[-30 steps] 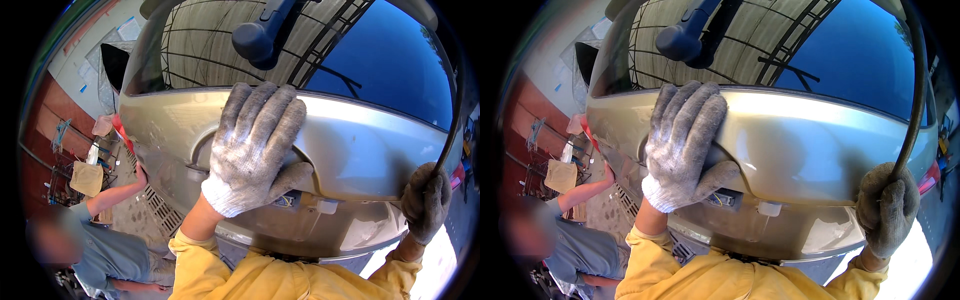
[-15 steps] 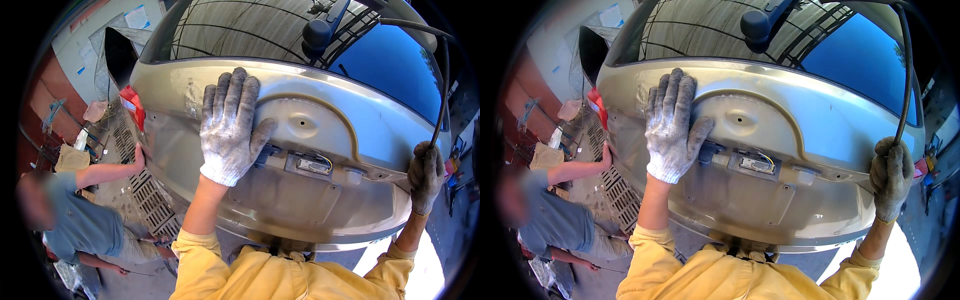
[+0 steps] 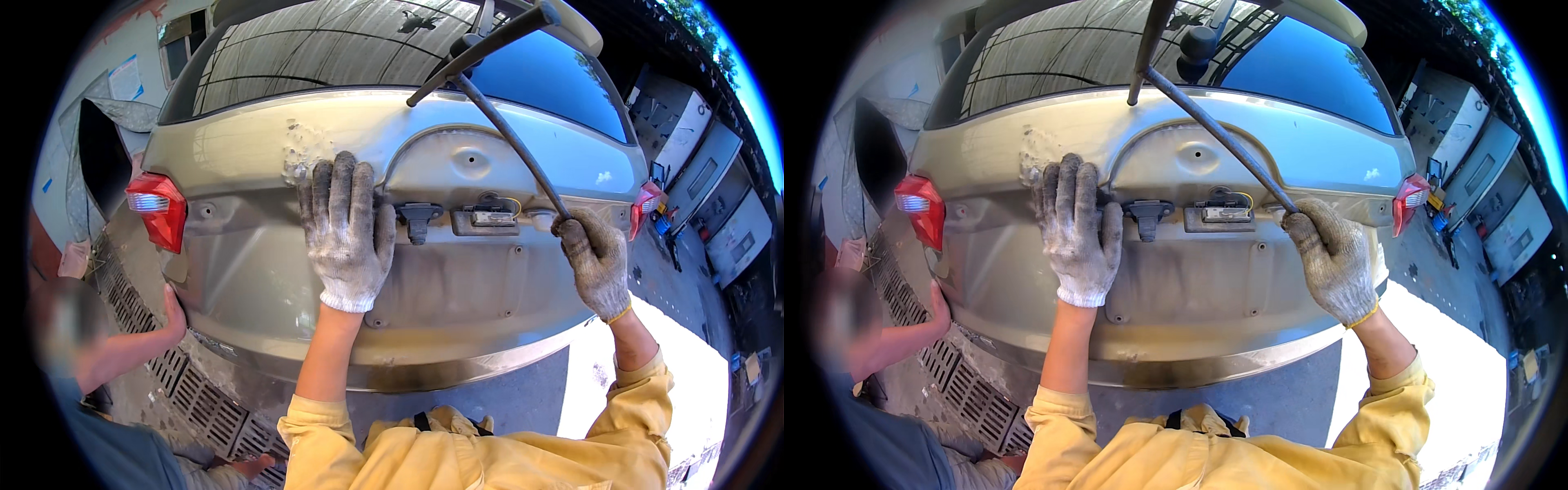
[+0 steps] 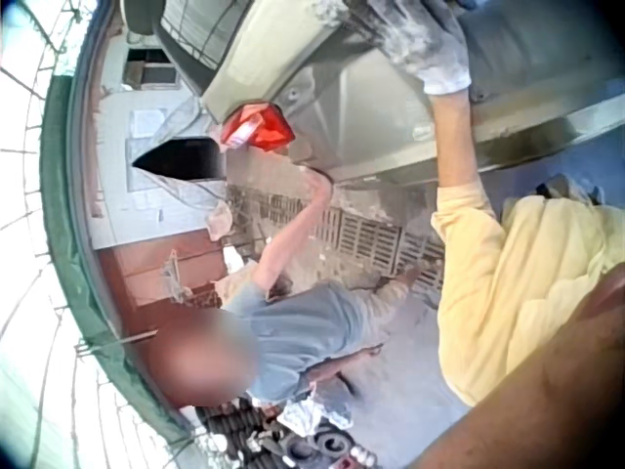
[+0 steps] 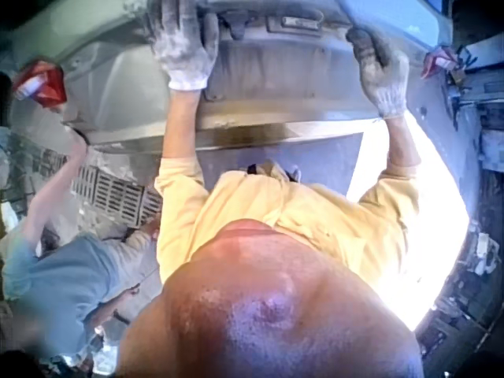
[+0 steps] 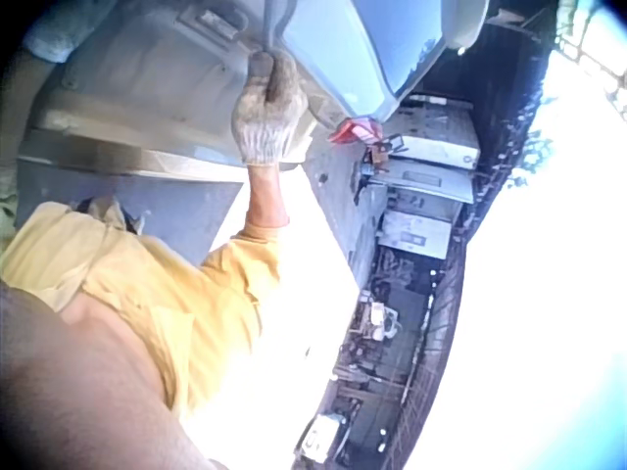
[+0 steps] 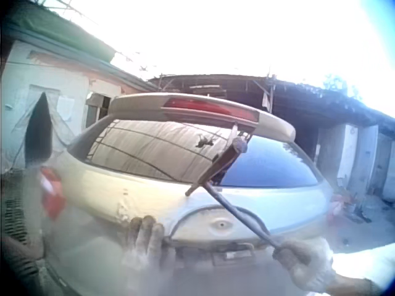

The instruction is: The person uses a hammer and a metal bar to pry and detach the rear bumper of a car. They then use a metal rod to manipulate the trunk latch mechanism. Finally, they install a chrome trim piece with a logo onto the rear of the vehicle.

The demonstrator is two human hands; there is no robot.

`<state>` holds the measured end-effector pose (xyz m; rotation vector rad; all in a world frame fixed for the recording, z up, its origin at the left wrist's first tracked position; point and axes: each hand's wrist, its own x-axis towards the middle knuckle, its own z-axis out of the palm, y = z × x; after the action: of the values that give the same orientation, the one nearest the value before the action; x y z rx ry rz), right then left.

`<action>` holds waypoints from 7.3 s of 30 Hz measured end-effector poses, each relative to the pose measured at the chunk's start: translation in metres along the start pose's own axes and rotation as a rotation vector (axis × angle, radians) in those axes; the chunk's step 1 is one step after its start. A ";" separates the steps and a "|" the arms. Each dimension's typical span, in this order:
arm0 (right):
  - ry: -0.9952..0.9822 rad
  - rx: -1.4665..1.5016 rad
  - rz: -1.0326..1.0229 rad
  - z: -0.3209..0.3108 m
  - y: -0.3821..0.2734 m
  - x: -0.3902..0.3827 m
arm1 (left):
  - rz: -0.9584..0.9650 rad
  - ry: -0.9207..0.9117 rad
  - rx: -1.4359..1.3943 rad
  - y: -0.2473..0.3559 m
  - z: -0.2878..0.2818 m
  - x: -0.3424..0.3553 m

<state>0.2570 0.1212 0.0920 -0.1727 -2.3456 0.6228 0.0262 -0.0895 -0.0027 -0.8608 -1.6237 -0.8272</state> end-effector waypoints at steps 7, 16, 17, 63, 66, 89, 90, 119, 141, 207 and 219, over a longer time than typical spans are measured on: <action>0.063 -0.033 -0.020 0.020 -0.030 -0.012 | -0.063 -0.053 -0.070 0.007 -0.011 -0.018; 0.210 -0.008 -0.205 0.050 -0.027 -0.024 | -0.027 -0.095 0.030 0.011 -0.017 -0.013; 0.214 -0.036 -0.214 0.048 -0.025 -0.024 | -0.017 -0.084 0.033 0.012 -0.014 -0.009; 0.231 -0.081 -0.032 -0.075 0.080 -0.061 | 0.246 -0.238 -0.010 0.118 0.074 0.070; 0.200 -0.058 -0.005 -0.073 0.087 -0.072 | 0.248 -0.260 -0.050 0.132 0.070 0.063; 0.207 -0.147 -0.002 -0.068 0.057 -0.052 | 0.236 -0.271 -0.150 0.182 0.070 0.023; 0.218 -0.185 0.021 -0.069 0.054 -0.053 | 0.222 -0.255 -0.139 0.178 0.072 0.026; 0.184 0.009 0.095 -0.028 0.036 -0.047 | -0.009 0.017 0.286 -0.004 0.020 0.054; 0.465 0.763 0.543 0.039 0.107 -0.227 | -0.093 -0.347 0.477 -0.035 0.019 0.088; 1.118 0.433 0.671 0.113 -0.024 -0.255 | 0.804 -0.725 -0.052 0.259 0.190 0.146; 0.968 0.603 0.550 0.139 -0.045 -0.227 | 0.603 -0.563 -0.061 0.083 0.105 0.138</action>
<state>0.3378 -0.0376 -0.1111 -0.6756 -1.1086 1.1546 0.0250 0.0587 0.1192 -1.6265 -1.6586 -0.2107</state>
